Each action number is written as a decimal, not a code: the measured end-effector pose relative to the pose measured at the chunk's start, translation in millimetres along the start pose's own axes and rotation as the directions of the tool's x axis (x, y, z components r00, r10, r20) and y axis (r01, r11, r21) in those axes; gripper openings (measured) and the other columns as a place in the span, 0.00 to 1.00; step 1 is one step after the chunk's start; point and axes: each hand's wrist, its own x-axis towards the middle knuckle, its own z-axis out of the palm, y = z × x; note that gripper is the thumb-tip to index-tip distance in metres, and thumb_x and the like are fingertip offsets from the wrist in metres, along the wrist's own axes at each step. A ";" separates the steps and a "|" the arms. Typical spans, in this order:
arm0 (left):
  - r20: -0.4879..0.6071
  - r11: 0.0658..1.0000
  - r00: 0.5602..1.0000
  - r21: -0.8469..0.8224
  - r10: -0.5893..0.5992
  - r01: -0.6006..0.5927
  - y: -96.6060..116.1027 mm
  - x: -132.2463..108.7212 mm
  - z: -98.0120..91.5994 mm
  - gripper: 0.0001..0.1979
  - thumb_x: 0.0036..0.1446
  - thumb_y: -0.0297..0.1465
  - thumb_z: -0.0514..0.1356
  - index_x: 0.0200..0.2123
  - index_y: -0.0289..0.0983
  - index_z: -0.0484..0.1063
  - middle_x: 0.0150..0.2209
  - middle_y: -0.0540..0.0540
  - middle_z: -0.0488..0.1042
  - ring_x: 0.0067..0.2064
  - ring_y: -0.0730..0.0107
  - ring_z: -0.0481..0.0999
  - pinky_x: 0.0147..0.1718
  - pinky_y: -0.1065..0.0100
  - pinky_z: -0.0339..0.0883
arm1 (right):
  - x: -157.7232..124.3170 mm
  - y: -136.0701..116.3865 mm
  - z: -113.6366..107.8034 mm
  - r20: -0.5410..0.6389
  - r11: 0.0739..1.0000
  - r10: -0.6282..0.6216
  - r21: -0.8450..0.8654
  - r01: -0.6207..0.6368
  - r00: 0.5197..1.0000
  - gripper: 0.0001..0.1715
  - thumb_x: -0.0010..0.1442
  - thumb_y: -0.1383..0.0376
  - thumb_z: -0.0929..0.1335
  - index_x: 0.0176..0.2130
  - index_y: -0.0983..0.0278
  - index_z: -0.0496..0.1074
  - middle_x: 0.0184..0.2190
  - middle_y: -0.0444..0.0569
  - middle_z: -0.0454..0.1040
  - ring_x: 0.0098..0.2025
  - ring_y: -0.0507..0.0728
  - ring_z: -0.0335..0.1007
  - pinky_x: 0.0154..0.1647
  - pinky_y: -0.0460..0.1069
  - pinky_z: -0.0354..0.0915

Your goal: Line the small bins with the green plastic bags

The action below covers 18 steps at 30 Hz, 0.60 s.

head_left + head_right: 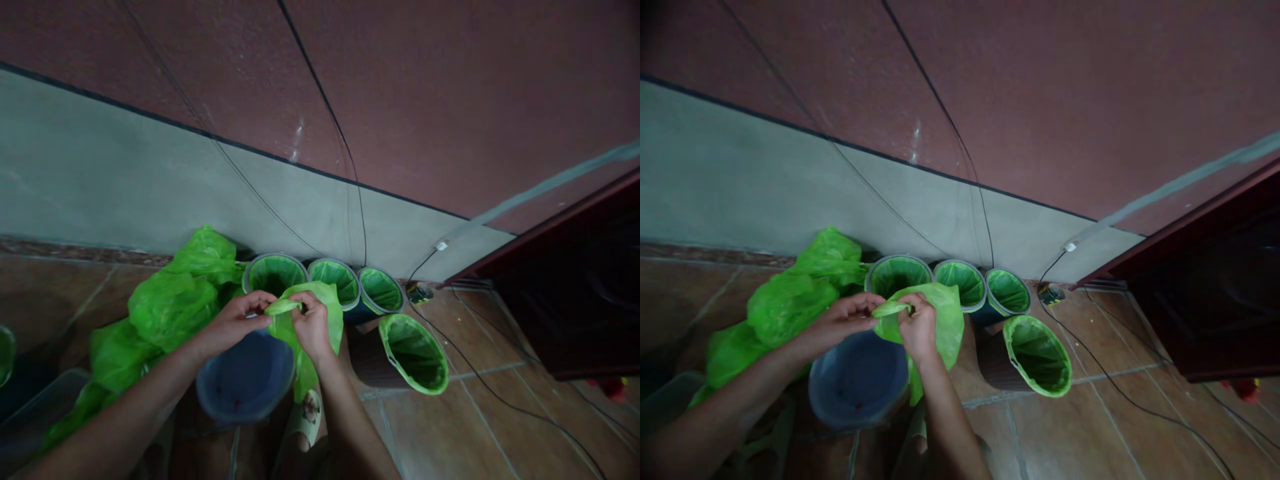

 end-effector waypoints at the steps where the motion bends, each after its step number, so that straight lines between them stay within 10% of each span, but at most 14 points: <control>1: 0.001 1.000 1.000 -0.008 0.000 0.000 0.0 0.8 -1.2 0.20 0.52 0.39 0.64 0.47 0.36 0.74 0.36 0.47 0.77 0.36 0.66 0.75 0.37 0.65 0.70 | 1.3 1.3 -2.6 -0.004 1.000 0.014 0.014 -0.014 1.000 0.08 0.53 0.69 0.65 0.31 0.60 0.74 0.32 0.46 0.74 0.35 0.56 0.70 0.39 0.50 0.66; 11: -0.156 0.838 0.942 0.515 0.296 -0.178 -8.5 4.1 4.5 0.15 0.58 0.30 0.55 0.47 0.37 0.76 0.35 0.49 0.75 0.37 0.68 0.75 0.41 0.66 0.69 | -0.1 -3.4 -27.0 0.365 0.993 -0.039 0.116 -0.004 0.930 0.16 0.50 0.64 0.75 0.41 0.60 0.75 0.40 0.45 0.75 0.42 0.56 0.71 0.44 0.49 0.65; 18: -0.132 0.706 0.877 0.653 0.461 -0.273 -16.3 4.7 14.8 0.14 0.60 0.26 0.54 0.48 0.36 0.74 0.32 0.50 0.71 0.34 0.70 0.74 0.37 0.69 0.70 | -0.8 -3.3 -15.3 0.048 0.981 -0.182 -0.064 0.185 0.982 0.02 0.59 0.67 0.70 0.34 0.62 0.76 0.36 0.47 0.74 0.40 0.55 0.73 0.43 0.48 0.67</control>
